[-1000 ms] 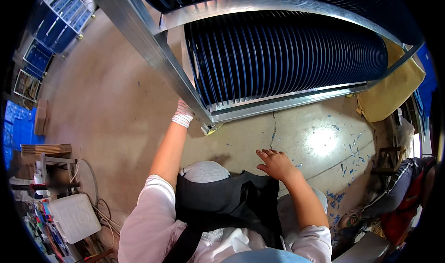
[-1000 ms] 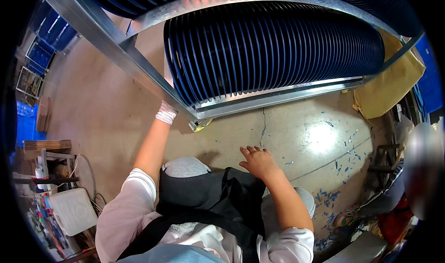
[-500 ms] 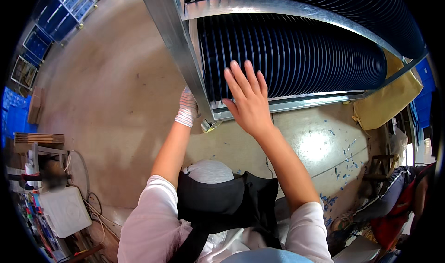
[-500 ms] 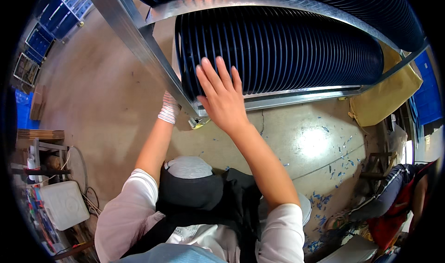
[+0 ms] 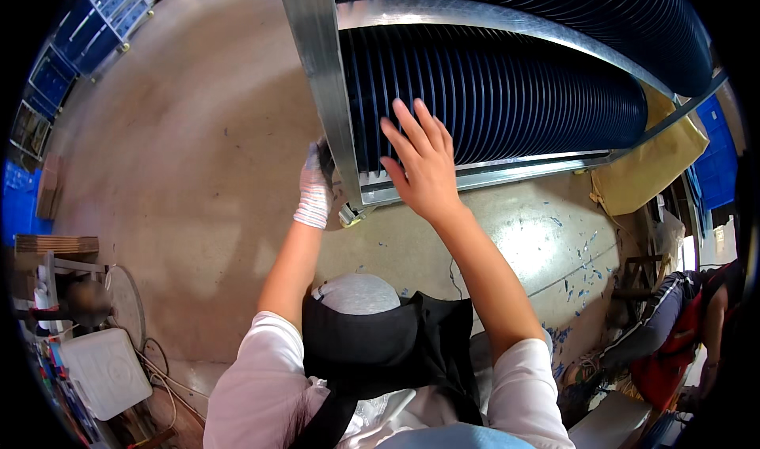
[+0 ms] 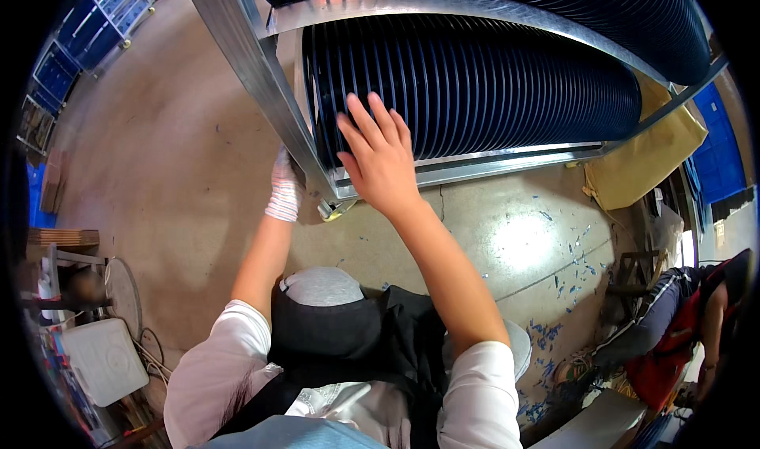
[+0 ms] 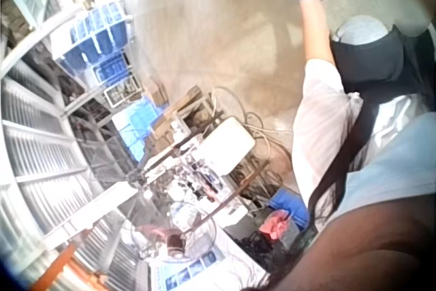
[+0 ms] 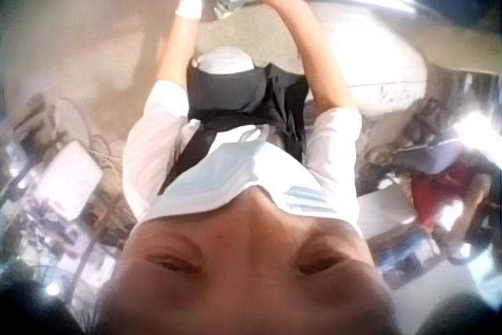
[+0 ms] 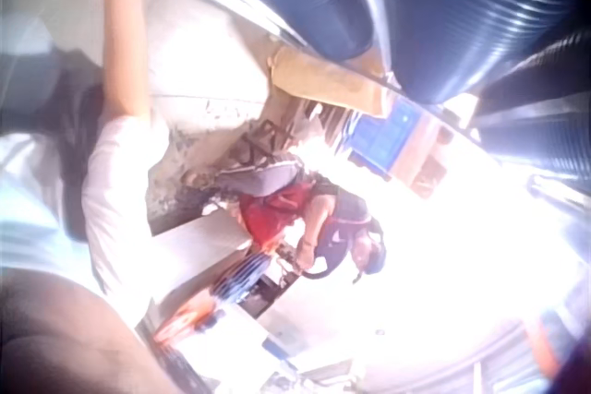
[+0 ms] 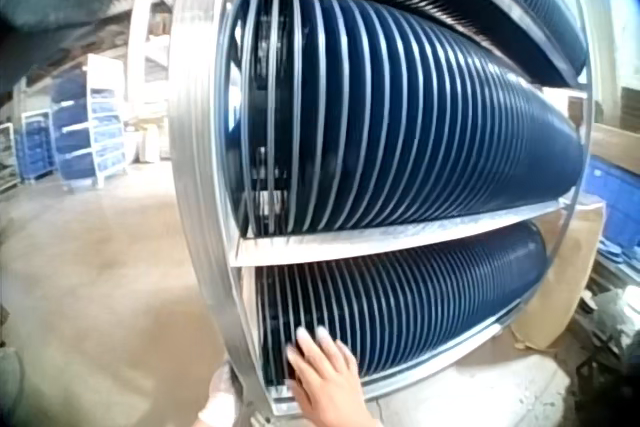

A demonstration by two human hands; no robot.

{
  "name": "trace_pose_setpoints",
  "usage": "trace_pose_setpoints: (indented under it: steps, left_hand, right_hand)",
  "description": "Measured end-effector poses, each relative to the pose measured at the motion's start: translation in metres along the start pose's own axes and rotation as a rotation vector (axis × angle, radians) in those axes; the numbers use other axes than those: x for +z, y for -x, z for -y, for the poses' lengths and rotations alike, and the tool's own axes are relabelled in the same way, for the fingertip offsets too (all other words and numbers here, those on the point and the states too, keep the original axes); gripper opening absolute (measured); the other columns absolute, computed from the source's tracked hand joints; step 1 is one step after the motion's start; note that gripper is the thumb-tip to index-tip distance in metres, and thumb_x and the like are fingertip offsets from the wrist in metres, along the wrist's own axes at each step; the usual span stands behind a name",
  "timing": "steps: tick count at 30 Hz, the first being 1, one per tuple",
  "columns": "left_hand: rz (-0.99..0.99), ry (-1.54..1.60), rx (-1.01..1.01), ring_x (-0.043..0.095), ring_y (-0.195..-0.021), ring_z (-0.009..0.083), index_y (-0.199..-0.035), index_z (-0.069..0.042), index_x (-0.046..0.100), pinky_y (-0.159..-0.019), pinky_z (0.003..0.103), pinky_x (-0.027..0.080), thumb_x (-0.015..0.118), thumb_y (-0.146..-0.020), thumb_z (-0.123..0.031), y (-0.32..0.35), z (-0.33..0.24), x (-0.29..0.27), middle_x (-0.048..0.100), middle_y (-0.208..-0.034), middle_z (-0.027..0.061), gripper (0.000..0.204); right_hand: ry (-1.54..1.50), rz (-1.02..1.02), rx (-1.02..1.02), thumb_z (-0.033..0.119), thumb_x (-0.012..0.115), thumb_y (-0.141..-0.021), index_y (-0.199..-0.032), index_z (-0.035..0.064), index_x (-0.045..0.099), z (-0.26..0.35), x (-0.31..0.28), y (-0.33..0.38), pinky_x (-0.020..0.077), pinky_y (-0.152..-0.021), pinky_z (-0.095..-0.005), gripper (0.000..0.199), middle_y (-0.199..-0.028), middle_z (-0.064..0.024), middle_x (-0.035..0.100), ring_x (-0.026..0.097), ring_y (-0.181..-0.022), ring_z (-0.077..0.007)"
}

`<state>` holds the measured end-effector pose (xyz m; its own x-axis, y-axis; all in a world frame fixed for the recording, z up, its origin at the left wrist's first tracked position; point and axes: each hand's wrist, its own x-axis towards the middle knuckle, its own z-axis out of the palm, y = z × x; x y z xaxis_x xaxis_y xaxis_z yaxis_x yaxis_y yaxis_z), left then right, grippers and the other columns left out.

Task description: The person sits on the floor and repeatedly picks up blue circular plastic parts from a nearby pile. They place each part into a vertical metal rack, stacking them tightly between existing parts. The person occasionally adjusts the stack to ensure alignment.

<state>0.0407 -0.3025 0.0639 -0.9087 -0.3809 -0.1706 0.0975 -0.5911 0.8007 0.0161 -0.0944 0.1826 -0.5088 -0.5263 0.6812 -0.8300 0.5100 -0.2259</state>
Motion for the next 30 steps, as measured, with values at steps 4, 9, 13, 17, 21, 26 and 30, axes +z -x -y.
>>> trace_pose_setpoints:
  steps: [4, 9, 13, 17, 21, 26, 30]
  left_hand:
    - [0.011, -0.014, 0.036, 0.039, -0.138, 0.0251, -0.142, -0.001, 0.044, -0.116, 0.041, 0.024, 0.038, -0.101, -0.053, 0.007, -0.002, 0.005, 0.046, -0.148, 0.0110, 0.066]
    - [-0.088, -0.059, 0.097, 0.049, -0.129, 0.0252, -0.139, 0.000, 0.047, -0.113, 0.039, 0.034, 0.034, -0.103, -0.049, 0.012, -0.002, -0.006, 0.053, -0.139, 0.0122, 0.062]
    - [-0.024, 0.000, 0.093, 0.052, -0.126, 0.0254, -0.137, 0.000, 0.048, -0.110, 0.040, 0.038, 0.035, -0.103, -0.051, 0.024, -0.003, 0.005, 0.055, -0.136, 0.0134, 0.063]
    - [-0.022, 0.020, 0.120, 0.051, -0.127, 0.0260, -0.138, 0.001, 0.047, -0.112, 0.041, 0.036, 0.041, -0.101, -0.053, 0.021, 0.005, -0.002, 0.054, -0.137, 0.0148, 0.066]
    - [-0.040, 0.048, 0.114, 0.049, -0.128, 0.0255, -0.137, -0.001, 0.048, -0.113, 0.039, 0.033, 0.045, -0.099, -0.051, 0.017, 0.012, -0.012, 0.054, -0.138, 0.0136, 0.063]
    - [-0.135, 0.100, 0.025, 0.053, -0.124, 0.0228, -0.132, -0.005, 0.054, -0.111, 0.038, 0.035, 0.046, -0.101, -0.045, 0.019, 0.012, -0.003, 0.058, -0.133, 0.0090, 0.052]
    - [-0.030, -0.043, 0.011, 0.032, -0.142, 0.0296, -0.149, -0.013, 0.040, -0.113, 0.057, 0.012, 0.040, -0.093, -0.068, 0.005, 0.030, -0.038, 0.040, -0.153, 0.0087, 0.078]
  right_hand:
    - [0.060, 0.025, 0.020, 0.017, 0.070, -0.081, -0.130, 0.0096, 0.058, 0.001, 0.013, -0.007, 0.0273, -0.112, -0.0495, 0.051, -0.149, -0.0058, 0.043, 0.032, -0.142, -0.0300]
    - [-0.003, 0.040, 0.047, 0.018, 0.068, -0.085, -0.130, 0.0095, 0.058, 0.005, 0.014, 0.005, 0.0269, -0.112, -0.0504, 0.047, -0.147, -0.0053, 0.047, 0.033, -0.142, -0.0295]
    - [0.055, -0.044, 0.046, 0.019, 0.070, -0.081, -0.127, 0.0106, 0.059, 0.002, 0.018, -0.010, 0.0269, -0.112, -0.0517, 0.048, -0.141, -0.0048, 0.051, 0.037, -0.139, -0.0291]
    - [0.079, -0.035, 0.061, 0.018, 0.069, -0.082, -0.126, 0.0138, 0.060, 0.004, 0.019, -0.008, 0.0266, -0.111, -0.0517, 0.046, -0.141, -0.0040, 0.052, 0.038, -0.138, -0.0285]
    - [0.109, -0.014, 0.057, 0.016, 0.069, -0.082, -0.124, 0.0149, 0.060, 0.004, 0.018, -0.002, 0.0277, -0.111, -0.0512, 0.044, -0.141, -0.0038, 0.052, 0.039, -0.137, -0.0281]
    - [0.114, -0.042, 0.067, 0.015, 0.068, -0.082, -0.124, 0.0151, 0.060, 0.001, 0.019, -0.006, 0.0298, -0.110, -0.0505, 0.043, -0.141, -0.0035, 0.051, 0.040, -0.137, -0.0281]
    - [0.112, -0.023, 0.078, 0.015, 0.068, -0.082, -0.124, 0.0151, 0.060, 0.006, 0.021, -0.007, 0.0307, -0.110, -0.0502, 0.043, -0.141, -0.0034, 0.051, 0.040, -0.137, -0.0279]
